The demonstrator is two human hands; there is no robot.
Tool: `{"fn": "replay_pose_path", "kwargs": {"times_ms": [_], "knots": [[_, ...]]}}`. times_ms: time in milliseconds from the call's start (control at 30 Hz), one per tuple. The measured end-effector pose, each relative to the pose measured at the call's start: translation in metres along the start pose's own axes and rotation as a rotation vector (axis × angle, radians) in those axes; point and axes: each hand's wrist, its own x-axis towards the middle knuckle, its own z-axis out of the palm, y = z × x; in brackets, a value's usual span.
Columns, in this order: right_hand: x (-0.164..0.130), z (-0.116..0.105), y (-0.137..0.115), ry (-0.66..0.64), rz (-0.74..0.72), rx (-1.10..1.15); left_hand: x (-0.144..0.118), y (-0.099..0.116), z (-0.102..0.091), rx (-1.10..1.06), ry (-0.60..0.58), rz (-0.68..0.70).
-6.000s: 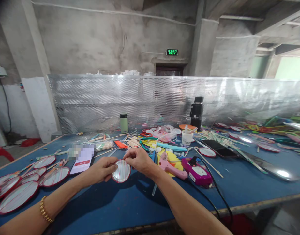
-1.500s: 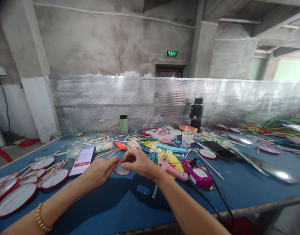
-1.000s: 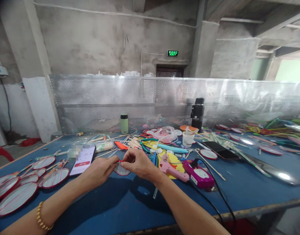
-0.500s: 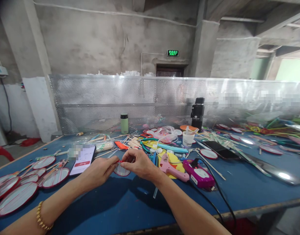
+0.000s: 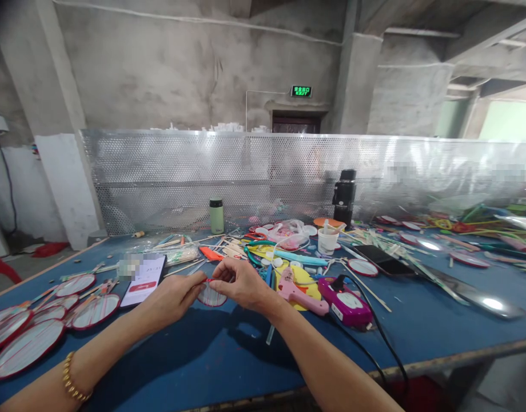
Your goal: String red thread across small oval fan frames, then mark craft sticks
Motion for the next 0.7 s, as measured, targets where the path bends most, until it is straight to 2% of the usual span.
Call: {"fn": "replay_pose_path", "kwargs": {"times_ms": [133,333,500,700], "knots": [[0.0012,-0.0047,0.0015,0.037,-0.031,-0.080,0.0015,-0.0034,0.0016,-0.078,-0.003,-0.047],[0.0013,-0.0041,0.0019,0.048,-0.073,-0.221,0.0042,-0.0038,0.0034,-0.352,-0.069,-0.124],[0.0006,-0.0007,0.0031,0.017,-0.102,-0.242,0.0045,-0.0028,0.0047,-0.522,-0.134,-0.144],[0.0006,-0.0010,0.0035,0.000,-0.096,-0.251,0.0040,-0.0009,0.0028,-0.619,-0.182,-0.189]]}}
